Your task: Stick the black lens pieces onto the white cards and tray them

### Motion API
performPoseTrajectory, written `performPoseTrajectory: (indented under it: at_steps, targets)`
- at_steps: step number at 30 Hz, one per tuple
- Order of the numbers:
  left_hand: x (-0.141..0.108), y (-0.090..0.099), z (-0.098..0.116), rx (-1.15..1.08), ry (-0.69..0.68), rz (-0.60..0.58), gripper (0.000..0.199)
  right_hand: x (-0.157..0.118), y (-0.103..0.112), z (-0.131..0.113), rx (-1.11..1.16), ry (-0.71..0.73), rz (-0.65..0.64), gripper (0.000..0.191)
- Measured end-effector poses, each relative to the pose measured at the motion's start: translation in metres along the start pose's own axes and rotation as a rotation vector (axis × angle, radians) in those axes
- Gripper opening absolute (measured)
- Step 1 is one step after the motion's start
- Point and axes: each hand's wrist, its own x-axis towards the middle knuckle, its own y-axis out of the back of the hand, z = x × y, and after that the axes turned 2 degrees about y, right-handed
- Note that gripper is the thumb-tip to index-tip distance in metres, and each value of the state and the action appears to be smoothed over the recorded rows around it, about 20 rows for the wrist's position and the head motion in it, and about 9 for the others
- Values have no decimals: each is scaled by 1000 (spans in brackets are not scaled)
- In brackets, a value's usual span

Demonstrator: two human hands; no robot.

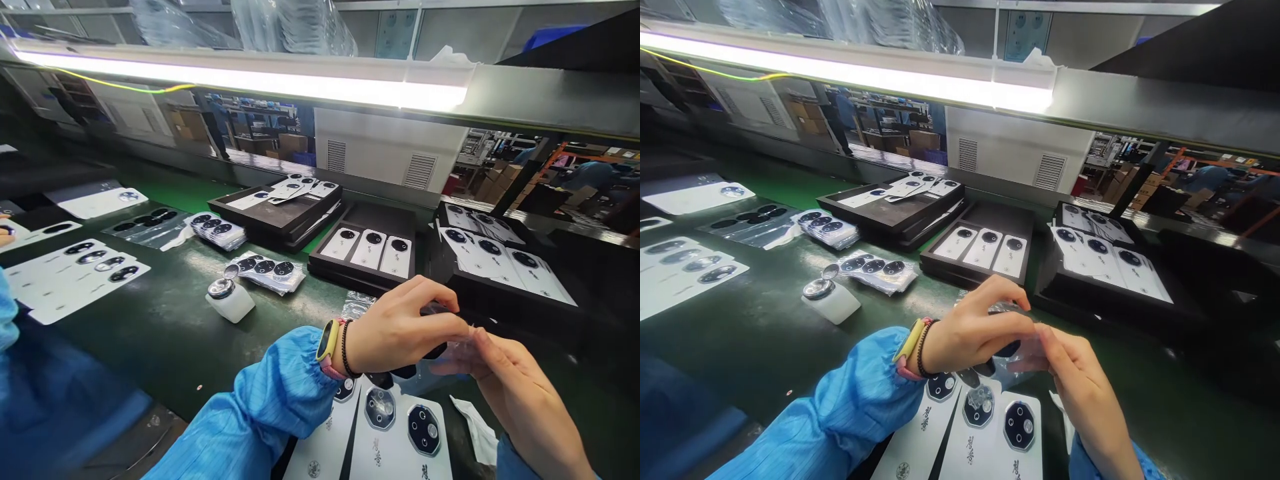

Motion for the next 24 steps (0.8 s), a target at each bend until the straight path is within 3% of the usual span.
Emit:
performPoseTrajectory:
  at_steps: [6, 13, 20, 24]
  targets:
    - [0, -11, -13, -95, -155, 88, 28, 4, 1, 1, 26, -28, 13, 47]
    - [1, -12, -15, -75, -204, -24, 33, 8, 0, -2, 158, -38, -64, 40]
    - [0, -14, -15, -204, -211, 11, 29, 9, 1, 2, 93, -34, -74, 41]
    - [-1, -15, -15, -362, -115, 76, 25, 11, 5, 7, 43, -31, 26, 43]
